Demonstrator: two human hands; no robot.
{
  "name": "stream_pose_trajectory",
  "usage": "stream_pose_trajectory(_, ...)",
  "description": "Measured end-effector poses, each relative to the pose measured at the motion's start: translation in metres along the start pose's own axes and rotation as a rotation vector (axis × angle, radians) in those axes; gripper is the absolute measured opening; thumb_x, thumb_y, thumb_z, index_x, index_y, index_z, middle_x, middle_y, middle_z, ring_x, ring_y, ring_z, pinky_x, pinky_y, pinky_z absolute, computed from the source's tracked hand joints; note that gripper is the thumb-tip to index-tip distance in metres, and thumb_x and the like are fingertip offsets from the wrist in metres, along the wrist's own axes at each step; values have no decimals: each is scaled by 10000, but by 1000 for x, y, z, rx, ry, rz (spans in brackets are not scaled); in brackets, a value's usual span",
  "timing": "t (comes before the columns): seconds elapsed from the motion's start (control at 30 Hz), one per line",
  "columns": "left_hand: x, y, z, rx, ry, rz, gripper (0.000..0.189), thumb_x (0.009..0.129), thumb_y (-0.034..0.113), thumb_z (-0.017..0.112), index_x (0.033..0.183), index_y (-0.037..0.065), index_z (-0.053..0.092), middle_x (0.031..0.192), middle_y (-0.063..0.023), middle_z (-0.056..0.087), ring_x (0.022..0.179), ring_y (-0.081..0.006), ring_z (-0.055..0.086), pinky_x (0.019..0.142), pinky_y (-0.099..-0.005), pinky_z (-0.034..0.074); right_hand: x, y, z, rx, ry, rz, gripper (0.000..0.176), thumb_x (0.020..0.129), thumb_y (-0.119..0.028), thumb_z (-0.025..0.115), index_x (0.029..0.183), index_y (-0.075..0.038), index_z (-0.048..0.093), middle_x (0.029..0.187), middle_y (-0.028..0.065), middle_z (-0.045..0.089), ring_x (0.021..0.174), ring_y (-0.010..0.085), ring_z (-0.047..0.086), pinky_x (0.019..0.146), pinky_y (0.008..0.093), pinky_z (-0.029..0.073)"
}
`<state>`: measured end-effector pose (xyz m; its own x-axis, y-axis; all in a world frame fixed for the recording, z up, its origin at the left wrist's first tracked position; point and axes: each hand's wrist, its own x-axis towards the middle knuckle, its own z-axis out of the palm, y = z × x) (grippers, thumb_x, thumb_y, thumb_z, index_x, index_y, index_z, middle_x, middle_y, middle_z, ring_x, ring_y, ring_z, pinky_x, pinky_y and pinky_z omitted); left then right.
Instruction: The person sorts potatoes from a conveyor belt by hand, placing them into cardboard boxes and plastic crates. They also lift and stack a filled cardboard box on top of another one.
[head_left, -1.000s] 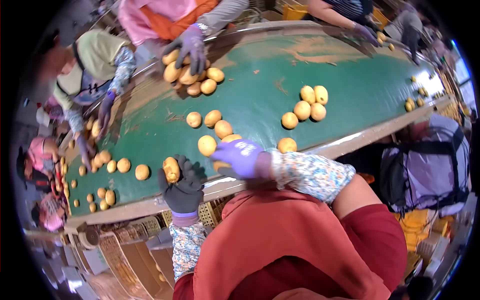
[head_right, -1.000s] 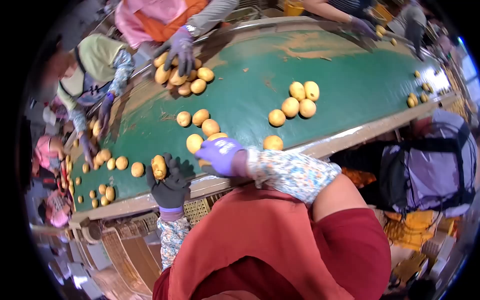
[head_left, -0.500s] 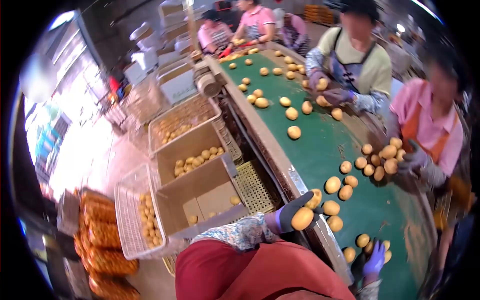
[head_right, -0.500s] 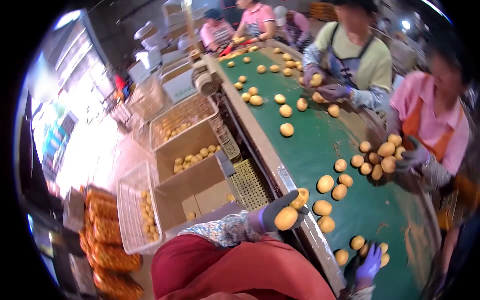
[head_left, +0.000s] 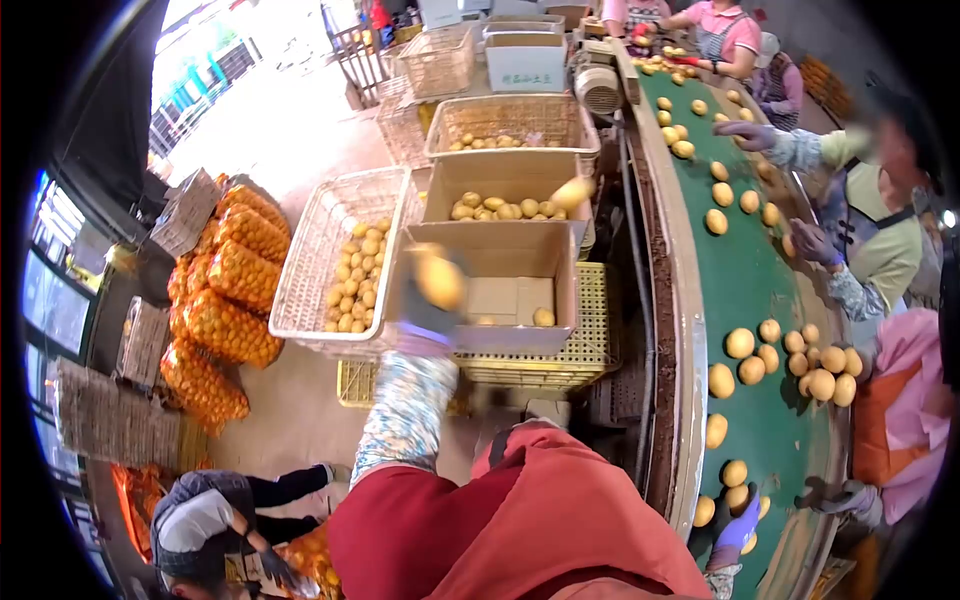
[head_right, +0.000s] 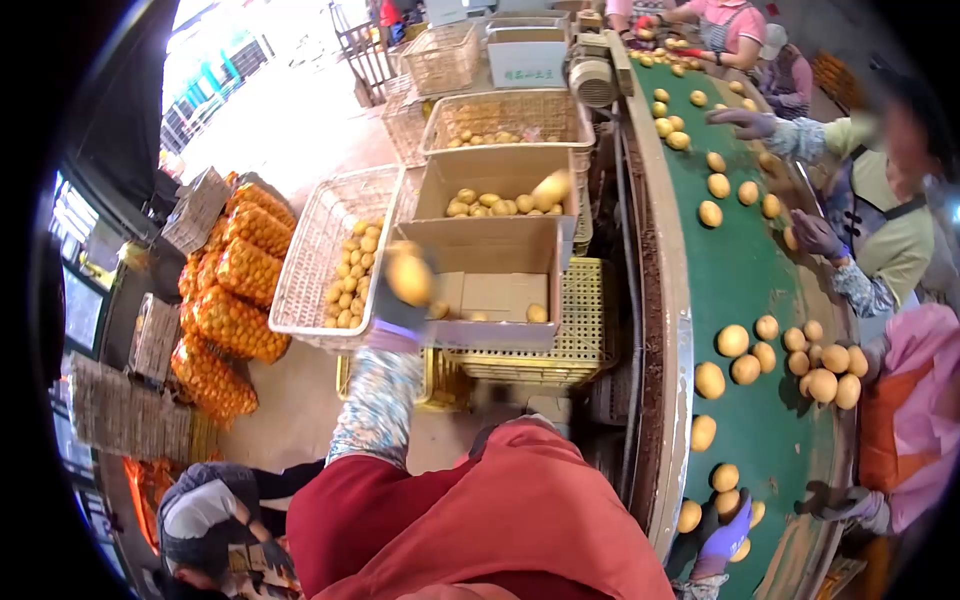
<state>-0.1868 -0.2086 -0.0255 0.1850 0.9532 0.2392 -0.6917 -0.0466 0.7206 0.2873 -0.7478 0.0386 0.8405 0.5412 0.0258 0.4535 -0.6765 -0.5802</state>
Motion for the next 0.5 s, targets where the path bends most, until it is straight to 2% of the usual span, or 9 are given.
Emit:
stream_pose_trajectory(0.03,11,25,-33,-608,-167,-93,602,1021,488,476,1443,59,469,1369,-143,588,1284,-260,555,1104,-431,450,-2,-1,1,-2,5,-27,682,844,-109,724,1463,15,465,1433,211,541,1325,349,533,1120,426,421)
stream_pose_trajectory(0.13,7,73,4,-1189,455,-125,622,993,476,547,1450,59,480,1380,-160,565,1254,-282,556,1025,-484,481,-5,-3,9,269,61,37,693,863,-86,722,1488,2,435,1418,191,546,1320,328,531,1108,422,424)
stream_pose_trajectory(0.17,0,87,85,-626,935,-3,461,1055,332,503,1421,52,504,1354,-166,577,1198,-280,580,911,-530,547,-5,-13,8,368,114,57,669,892,-95,701,1495,-4,427,1368,177,559,1244,303,548,1057,400,444)
stream_pose_trajectory(0.2,-3,52,73,-537,554,-114,461,1042,343,534,1401,55,529,1329,-163,586,1142,-285,582,880,-519,556,-3,-40,4,436,186,72,644,921,-104,680,1501,-11,419,1318,163,572,1168,278,566,1007,379,463)
stream_pose_trajectory(0.27,-23,-7,80,-1315,382,-815,467,1026,359,569,1386,61,557,1321,-165,600,1096,-275,584,917,-469,538,0,-87,2,520,294,51,595,978,-122,639,1515,-23,403,1218,135,597,1015,227,601,906,337,502)
stream_pose_trajectory(0.3,-42,-29,126,-959,124,-906,516,1025,367,579,1458,110,467,1399,-153,551,1195,-288,543,984,-476,498,2,-95,5,571,362,-14,577,999,-140,621,1519,-25,396,1185,127,599,972,217,597,879,323,504)
stream_pose_trajectory(0.37,-79,-74,220,-136,-482,-860,680,1021,382,598,1601,208,289,1555,-130,453,1393,-315,462,1117,-492,418,6,-95,29,562,248,-93,545,1029,-142,573,1506,41,382,1298,147,573,1131,255,574,1027,372,458)
stream_pose_trajectory(0.47,-133,-96,301,-411,-562,-1132,740,987,297,669,1606,198,276,1538,-105,461,1375,-293,494,1115,-466,442,-10,-175,5,348,51,-437,619,904,4,645,1484,28,430,1456,208,506,1340,322,499,1129,409,393)
stream_pose_trajectory(0.5,-132,-85,314,-164,-754,-887,789,909,183,737,1577,129,319,1506,-108,493,1338,-267,527,1090,-427,468,-12,-175,2,250,72,-538,660,871,-24,686,1479,41,438,1469,229,503,1361,379,490,1118,444,402)
